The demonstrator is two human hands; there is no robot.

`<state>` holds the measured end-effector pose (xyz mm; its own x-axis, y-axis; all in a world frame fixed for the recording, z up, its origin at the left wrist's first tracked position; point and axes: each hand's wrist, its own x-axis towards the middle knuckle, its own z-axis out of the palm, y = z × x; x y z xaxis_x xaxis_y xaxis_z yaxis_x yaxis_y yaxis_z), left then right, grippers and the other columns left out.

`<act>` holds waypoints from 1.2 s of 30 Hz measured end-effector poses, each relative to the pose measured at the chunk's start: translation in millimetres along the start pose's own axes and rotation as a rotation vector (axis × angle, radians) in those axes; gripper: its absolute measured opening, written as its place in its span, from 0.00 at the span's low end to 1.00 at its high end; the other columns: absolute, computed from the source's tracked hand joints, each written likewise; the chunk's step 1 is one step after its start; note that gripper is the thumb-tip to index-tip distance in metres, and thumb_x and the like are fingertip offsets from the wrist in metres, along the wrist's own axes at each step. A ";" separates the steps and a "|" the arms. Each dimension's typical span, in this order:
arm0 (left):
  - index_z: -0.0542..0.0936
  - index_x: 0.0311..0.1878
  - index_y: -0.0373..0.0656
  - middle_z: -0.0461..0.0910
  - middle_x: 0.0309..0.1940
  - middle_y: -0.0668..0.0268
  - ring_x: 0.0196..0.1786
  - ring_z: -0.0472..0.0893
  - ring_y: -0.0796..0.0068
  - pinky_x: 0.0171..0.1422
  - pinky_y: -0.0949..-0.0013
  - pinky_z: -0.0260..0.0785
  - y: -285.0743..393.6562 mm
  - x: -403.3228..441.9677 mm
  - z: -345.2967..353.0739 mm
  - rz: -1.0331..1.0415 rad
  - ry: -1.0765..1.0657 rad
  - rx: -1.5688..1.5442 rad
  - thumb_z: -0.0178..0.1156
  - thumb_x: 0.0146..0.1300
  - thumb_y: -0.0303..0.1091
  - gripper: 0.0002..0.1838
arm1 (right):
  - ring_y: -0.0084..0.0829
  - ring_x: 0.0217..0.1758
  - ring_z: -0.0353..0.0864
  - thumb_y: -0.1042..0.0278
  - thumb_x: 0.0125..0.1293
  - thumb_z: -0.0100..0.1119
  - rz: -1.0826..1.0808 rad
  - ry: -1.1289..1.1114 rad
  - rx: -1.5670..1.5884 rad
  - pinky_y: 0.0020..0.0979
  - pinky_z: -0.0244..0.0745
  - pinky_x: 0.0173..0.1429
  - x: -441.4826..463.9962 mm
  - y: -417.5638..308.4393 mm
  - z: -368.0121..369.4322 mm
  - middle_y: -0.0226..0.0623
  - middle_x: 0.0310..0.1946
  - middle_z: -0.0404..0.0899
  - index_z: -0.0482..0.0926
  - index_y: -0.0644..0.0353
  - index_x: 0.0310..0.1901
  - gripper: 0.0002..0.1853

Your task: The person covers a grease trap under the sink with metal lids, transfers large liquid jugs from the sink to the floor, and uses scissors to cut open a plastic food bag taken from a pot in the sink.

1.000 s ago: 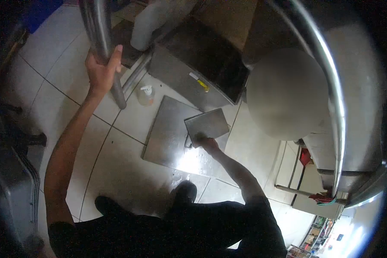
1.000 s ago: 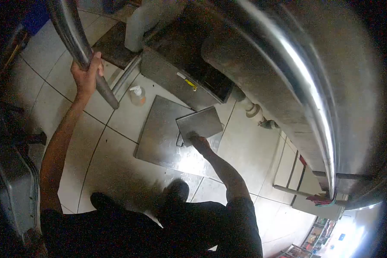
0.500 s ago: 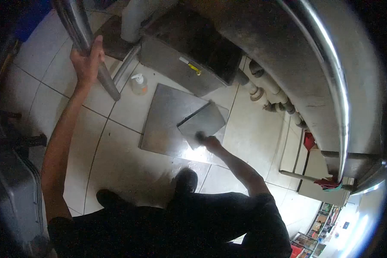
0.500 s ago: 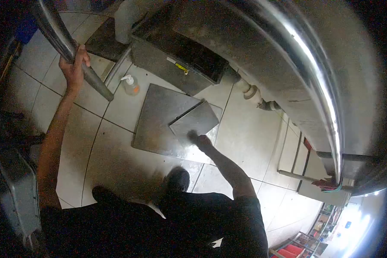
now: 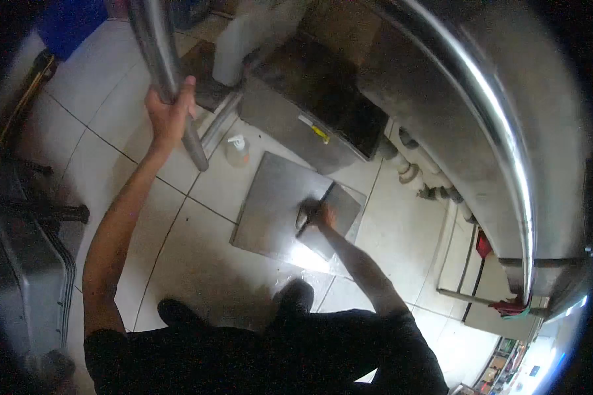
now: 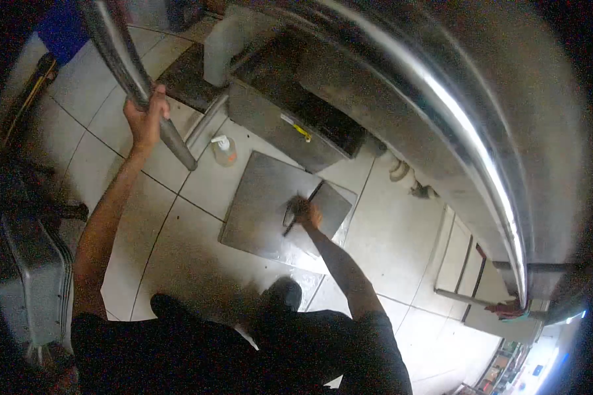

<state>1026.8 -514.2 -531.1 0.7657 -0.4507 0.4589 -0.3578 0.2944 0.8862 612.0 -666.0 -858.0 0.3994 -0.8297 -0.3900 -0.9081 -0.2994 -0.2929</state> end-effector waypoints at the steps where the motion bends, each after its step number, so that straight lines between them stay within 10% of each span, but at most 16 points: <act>1: 0.69 0.26 0.42 0.68 0.13 0.72 0.15 0.68 0.82 0.22 0.74 0.61 -3.0 0.7 -0.3 -0.016 0.010 -0.005 0.58 0.60 0.31 0.10 | 0.41 0.40 0.78 0.45 0.57 0.51 -0.046 0.150 -0.056 0.42 0.71 0.42 -9.1 10.1 13.8 0.46 0.33 0.78 0.76 0.58 0.40 0.23; 3: 0.70 0.26 0.43 0.69 0.13 0.71 0.15 0.68 0.82 0.21 0.75 0.60 -6.2 0.3 -0.3 -0.074 0.027 -0.042 0.59 0.60 0.31 0.10 | 0.39 0.29 0.81 0.52 0.55 0.56 -0.136 0.344 -0.204 0.39 0.73 0.34 -49.9 -20.9 -28.2 0.43 0.24 0.79 0.77 0.61 0.34 0.17; 10: 0.73 0.28 0.40 0.74 0.18 0.71 0.19 0.72 0.83 0.23 0.75 0.65 2.7 -1.3 -8.7 -0.076 -0.087 0.014 0.63 0.56 0.37 0.12 | 0.31 0.24 0.76 0.70 0.53 0.60 -0.574 -0.203 0.418 0.34 0.70 0.29 -134.7 -122.3 -190.9 0.38 0.21 0.75 0.72 0.63 0.30 0.08; 15: 0.73 0.31 0.39 0.76 0.21 0.70 0.22 0.75 0.81 0.27 0.75 0.68 -4.8 0.6 -10.0 -0.063 -0.057 0.013 0.64 0.56 0.38 0.13 | 0.24 0.46 0.73 0.66 0.59 0.59 -0.749 0.027 1.007 0.27 0.68 0.49 -128.7 -198.6 -289.5 0.39 0.42 0.74 0.71 0.61 0.47 0.15; 19: 0.74 0.38 0.37 0.77 0.26 0.67 0.29 0.77 0.80 0.35 0.73 0.71 -0.4 -1.6 -7.8 -0.087 -0.058 -0.054 0.64 0.54 0.38 0.15 | 0.27 0.53 0.68 0.59 0.67 0.49 -0.933 0.274 0.100 0.31 0.66 0.54 -37.6 -196.3 -378.7 0.37 0.52 0.68 0.68 0.56 0.55 0.18; 24: 0.73 0.42 0.34 0.77 0.31 0.64 0.34 0.77 0.78 0.40 0.72 0.70 2.7 -1.7 -10.3 -0.051 -0.076 -0.070 0.64 0.53 0.36 0.18 | 0.29 0.48 0.72 0.57 0.66 0.47 -0.888 0.255 0.490 0.30 0.65 0.55 102.1 -237.1 -407.7 0.41 0.44 0.74 0.77 0.61 0.43 0.15; 27: 0.73 0.43 0.35 0.78 0.34 0.61 0.37 0.78 0.75 0.43 0.71 0.70 3.4 1.9 -12.9 0.063 -0.069 -0.004 0.65 0.53 0.35 0.18 | 0.30 0.44 0.74 0.61 0.63 0.53 -0.471 0.690 0.326 0.27 0.67 0.49 182.4 -240.1 -401.7 0.41 0.41 0.75 0.77 0.61 0.42 0.13; 30: 0.73 0.44 0.36 0.79 0.35 0.60 0.38 0.79 0.74 0.44 0.70 0.71 3.4 2.1 -10.0 0.105 -0.055 -0.011 0.64 0.52 0.34 0.18 | 0.30 0.40 0.75 0.66 0.60 0.56 -0.639 0.438 0.242 0.28 0.69 0.43 212.1 -245.6 -413.0 0.39 0.38 0.75 0.76 0.61 0.41 0.11; 33: 0.73 0.44 0.37 0.79 0.35 0.60 0.38 0.80 0.72 0.44 0.69 0.71 -0.1 1.5 -10.7 0.115 -0.035 -0.015 0.64 0.51 0.32 0.18 | 0.30 0.36 0.74 0.67 0.58 0.58 -0.197 0.213 0.920 0.29 0.69 0.37 155.4 -304.7 -401.8 0.36 0.35 0.75 0.76 0.62 0.42 0.12; 36: 0.72 0.44 0.37 0.79 0.33 0.60 0.37 0.80 0.71 0.44 0.68 0.71 -1.3 2.2 -11.4 0.150 -0.033 0.016 0.63 0.51 0.31 0.18 | 0.30 0.36 0.75 0.68 0.58 0.58 -0.299 0.154 0.894 0.31 0.70 0.37 190.1 -286.3 -402.3 0.37 0.35 0.75 0.76 0.65 0.42 0.12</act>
<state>1035.1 -506.0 -532.0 0.6849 -0.4306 0.5877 -0.4753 0.3473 0.8084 897.1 -927.5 -497.1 0.5205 -0.8490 -0.0908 -0.3130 -0.0908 -0.9454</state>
